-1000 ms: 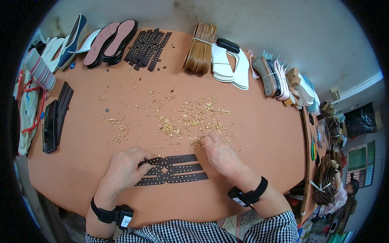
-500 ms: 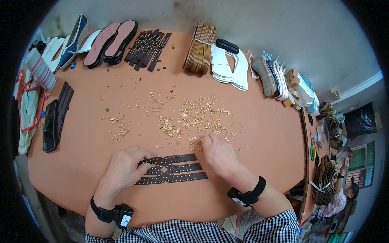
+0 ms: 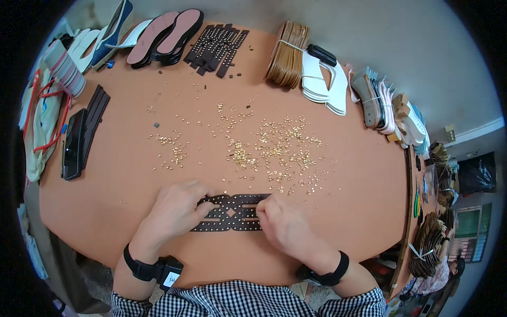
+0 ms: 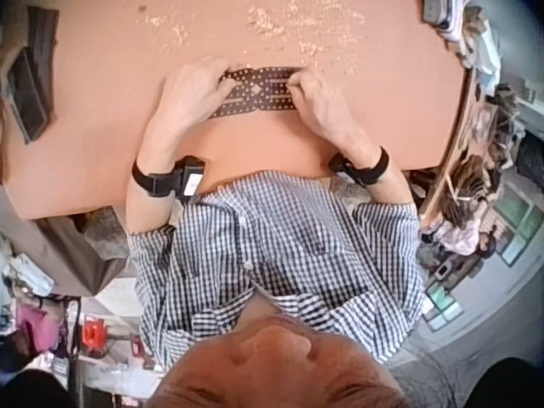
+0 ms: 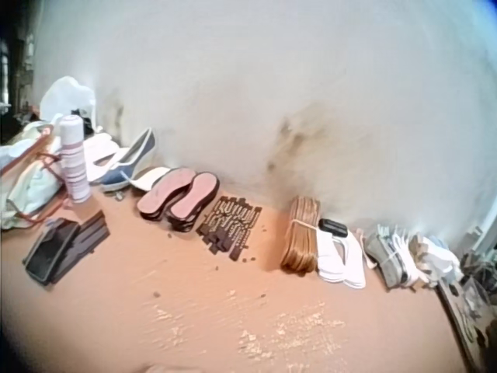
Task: Manually assembling and preparing decorative shoe straps by inserting small gold studs into pre-punched holes.
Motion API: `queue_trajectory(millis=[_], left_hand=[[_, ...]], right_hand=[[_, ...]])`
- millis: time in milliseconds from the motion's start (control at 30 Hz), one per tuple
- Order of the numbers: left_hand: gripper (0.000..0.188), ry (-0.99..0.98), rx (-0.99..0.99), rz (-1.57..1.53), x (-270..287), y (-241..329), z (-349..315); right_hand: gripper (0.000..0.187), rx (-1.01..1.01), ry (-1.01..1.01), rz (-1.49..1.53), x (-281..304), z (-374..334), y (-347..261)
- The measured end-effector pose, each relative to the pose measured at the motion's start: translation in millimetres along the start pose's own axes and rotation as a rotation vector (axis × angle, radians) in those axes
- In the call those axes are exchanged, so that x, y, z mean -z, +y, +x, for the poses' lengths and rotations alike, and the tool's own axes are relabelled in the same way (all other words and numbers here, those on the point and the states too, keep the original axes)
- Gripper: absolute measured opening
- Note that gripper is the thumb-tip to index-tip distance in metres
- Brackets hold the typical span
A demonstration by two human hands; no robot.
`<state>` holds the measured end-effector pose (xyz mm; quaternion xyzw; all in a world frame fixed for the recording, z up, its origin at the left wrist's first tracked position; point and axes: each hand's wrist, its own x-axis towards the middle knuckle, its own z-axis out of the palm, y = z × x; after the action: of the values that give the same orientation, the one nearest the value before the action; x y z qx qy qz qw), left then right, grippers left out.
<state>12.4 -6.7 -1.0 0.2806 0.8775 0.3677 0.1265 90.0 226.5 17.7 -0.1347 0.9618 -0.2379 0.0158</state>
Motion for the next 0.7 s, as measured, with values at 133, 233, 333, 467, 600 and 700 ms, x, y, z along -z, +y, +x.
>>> queue_trajectory(millis=[133, 233, 333, 467, 600, 700], left_hand=[[0.019, -0.032, 0.018, -0.001, 3.2, 2.5, 0.3], [0.018, -0.028, 0.017, -0.012, 4.0, 2.7, 0.5], [0.018, -0.005, -0.007, 0.000, 2.4, 0.6, 0.8], [0.016, 0.042, -0.046, -0.008, -1.4, -2.7, 0.8], [0.017, 0.011, -0.020, -0.014, 1.2, 1.0, 1.0], [0.016, 0.042, -0.041, -0.004, 0.0, -0.6, 0.3]], right_hand=[[0.015, 0.032, 0.018, -0.012, -12.0, -5.7, -11.2], [0.016, 0.029, 0.043, -0.004, -17.4, -5.9, -11.0], [0.017, 0.054, 0.047, -0.025, -20.2, -3.0, -14.0], [0.016, 0.049, 0.025, -0.047, -24.0, -2.9, -14.2], [0.015, 0.006, 0.017, -0.040, -25.1, -3.5, -13.3], [0.015, 0.000, 0.016, -0.036, -25.9, -2.4, -13.5]])
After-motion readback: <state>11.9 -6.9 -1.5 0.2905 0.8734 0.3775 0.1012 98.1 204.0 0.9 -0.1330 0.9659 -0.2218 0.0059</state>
